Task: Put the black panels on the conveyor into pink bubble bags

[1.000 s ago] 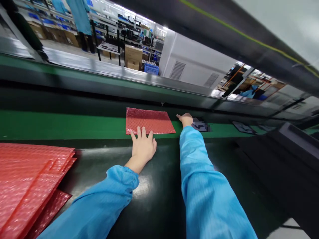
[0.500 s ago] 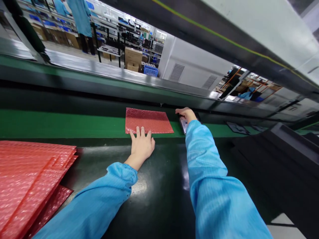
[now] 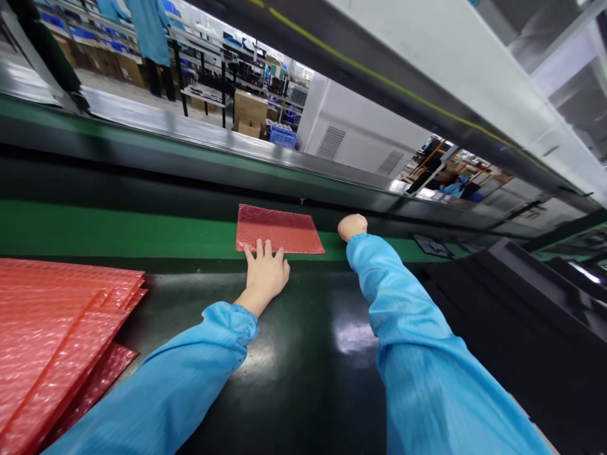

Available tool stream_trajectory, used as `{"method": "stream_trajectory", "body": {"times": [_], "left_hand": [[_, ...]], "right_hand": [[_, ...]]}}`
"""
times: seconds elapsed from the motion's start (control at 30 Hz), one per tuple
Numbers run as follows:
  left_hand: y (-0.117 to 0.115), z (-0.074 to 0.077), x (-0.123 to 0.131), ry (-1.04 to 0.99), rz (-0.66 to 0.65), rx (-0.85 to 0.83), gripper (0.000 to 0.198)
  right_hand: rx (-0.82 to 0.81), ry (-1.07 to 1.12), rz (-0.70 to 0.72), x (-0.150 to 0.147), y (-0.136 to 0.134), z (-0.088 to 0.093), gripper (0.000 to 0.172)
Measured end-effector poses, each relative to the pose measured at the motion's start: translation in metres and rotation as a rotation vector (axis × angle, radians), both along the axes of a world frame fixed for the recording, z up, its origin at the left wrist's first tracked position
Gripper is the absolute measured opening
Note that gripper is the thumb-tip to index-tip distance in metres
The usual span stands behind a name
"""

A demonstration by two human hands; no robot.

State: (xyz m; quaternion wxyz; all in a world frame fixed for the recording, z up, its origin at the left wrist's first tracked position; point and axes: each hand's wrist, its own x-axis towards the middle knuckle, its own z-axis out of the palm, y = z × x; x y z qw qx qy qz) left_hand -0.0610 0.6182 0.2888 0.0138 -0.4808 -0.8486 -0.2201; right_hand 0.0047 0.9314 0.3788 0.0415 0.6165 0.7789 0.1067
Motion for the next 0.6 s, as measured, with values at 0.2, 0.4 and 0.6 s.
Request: {"method": "stream_trajectory", "body": {"times": [0.2,0.4,0.6], "left_hand": [[-0.001,0.003,0.001,-0.035,-0.004,0.005,0.052],[-0.002,0.005,0.001,-0.026,0.005,-0.009,0.052],[-0.001,0.004,0.0,-0.03,0.005,0.002,0.052]], "right_hand": [[0.005,-0.252,-0.069,0.043,-0.011,-0.001,0.022],[0.054,-0.309,-0.043,0.075,-0.027,0.007,0.036],[0.264,-0.319,0.09,0.063,-0.032,0.036,0.041]]}}
